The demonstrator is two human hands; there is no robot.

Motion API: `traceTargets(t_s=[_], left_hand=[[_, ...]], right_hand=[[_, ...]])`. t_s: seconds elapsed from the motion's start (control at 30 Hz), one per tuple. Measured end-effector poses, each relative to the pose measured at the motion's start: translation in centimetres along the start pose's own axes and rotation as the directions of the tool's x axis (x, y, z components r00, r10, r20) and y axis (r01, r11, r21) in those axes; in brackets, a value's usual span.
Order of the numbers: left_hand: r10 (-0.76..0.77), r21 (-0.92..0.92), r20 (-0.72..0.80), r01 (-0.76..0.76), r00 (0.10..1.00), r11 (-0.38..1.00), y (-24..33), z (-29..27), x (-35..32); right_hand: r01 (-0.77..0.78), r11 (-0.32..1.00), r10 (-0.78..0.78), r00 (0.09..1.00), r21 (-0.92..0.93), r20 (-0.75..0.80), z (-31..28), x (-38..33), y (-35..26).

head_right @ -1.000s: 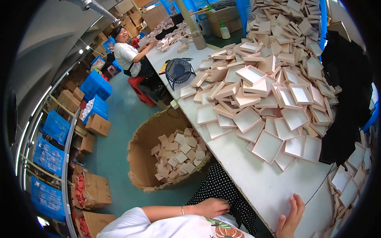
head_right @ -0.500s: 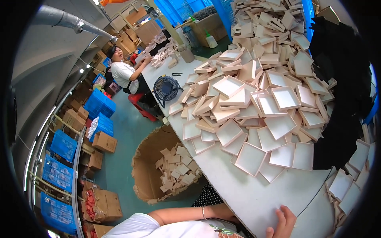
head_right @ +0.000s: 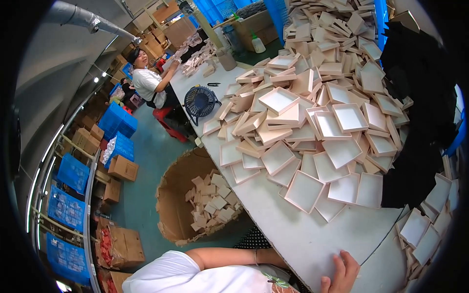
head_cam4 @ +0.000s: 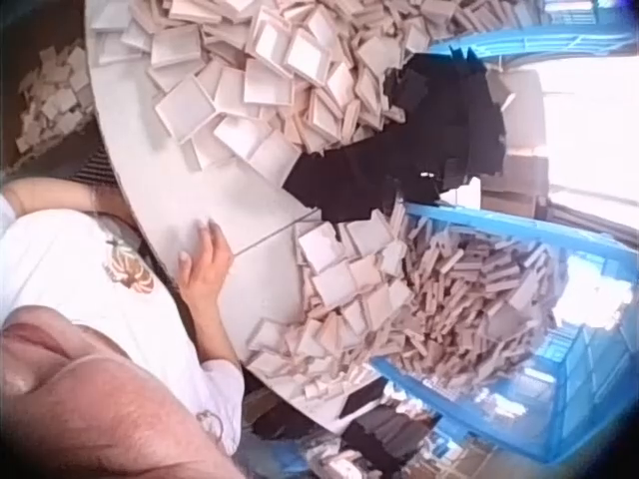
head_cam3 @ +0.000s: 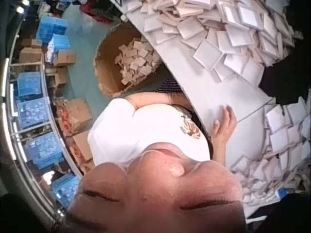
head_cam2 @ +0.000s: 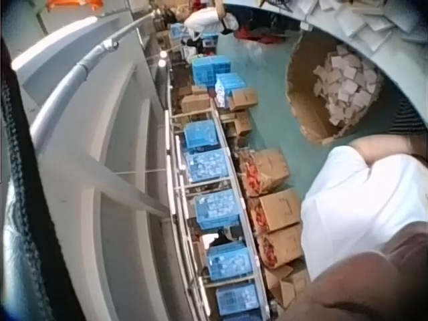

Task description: Packing black foam inserts into cardboard boxes and stacking them.

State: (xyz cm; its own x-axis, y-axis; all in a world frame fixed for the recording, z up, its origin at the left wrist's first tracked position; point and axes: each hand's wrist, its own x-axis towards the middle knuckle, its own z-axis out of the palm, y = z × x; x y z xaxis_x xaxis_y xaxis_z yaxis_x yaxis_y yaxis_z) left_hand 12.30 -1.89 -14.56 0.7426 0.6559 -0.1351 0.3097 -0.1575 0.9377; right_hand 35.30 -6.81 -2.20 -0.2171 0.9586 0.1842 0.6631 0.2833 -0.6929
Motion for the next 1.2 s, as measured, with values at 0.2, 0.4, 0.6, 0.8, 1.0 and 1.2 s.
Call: traceTargets(t_s=[0.2, 0.4, 0.6, 0.8, 1.0, 1.2], left_hand=[[0.051, 0.168, 0.110, -0.069, 0.993, 0.983, 0.9, -2.0, -0.4], [0.086, 0.008, -0.025, -0.086, 0.996, 0.996, -1.7, -0.5, -0.6], [-0.015, 0.214, 0.048, 0.004, 0.999, 0.977, -2.1, -0.5, -0.5], [-0.041, 0.222, 0.074, 0.023, 0.996, 0.975, -2.3, -0.5, -0.3], [-0.081, 0.235, 0.100, 0.055, 0.992, 0.970, -2.1, -0.8, -0.5], [-0.130, 0.283, 0.135, 0.088, 0.982, 0.955, -1.7, -0.7, 0.3]], right_hand=[[0.012, 0.997, -0.011, 1.000, -0.077, 0.008, -0.1, 0.1, -0.2], [0.027, 0.993, -0.025, 1.000, -0.119, 0.017, 0.3, 0.2, -0.2], [0.034, 0.989, -0.034, 0.999, -0.147, 0.003, 0.3, 0.2, -0.2], [0.025, 0.987, -0.026, 1.000, -0.158, -0.005, 0.4, 0.1, -0.2], [0.016, 0.989, -0.016, 1.000, -0.146, -0.002, 0.4, 0.3, -0.3], [0.003, 0.988, -0.002, 1.000, -0.156, 0.001, 0.4, 0.2, -0.1]])
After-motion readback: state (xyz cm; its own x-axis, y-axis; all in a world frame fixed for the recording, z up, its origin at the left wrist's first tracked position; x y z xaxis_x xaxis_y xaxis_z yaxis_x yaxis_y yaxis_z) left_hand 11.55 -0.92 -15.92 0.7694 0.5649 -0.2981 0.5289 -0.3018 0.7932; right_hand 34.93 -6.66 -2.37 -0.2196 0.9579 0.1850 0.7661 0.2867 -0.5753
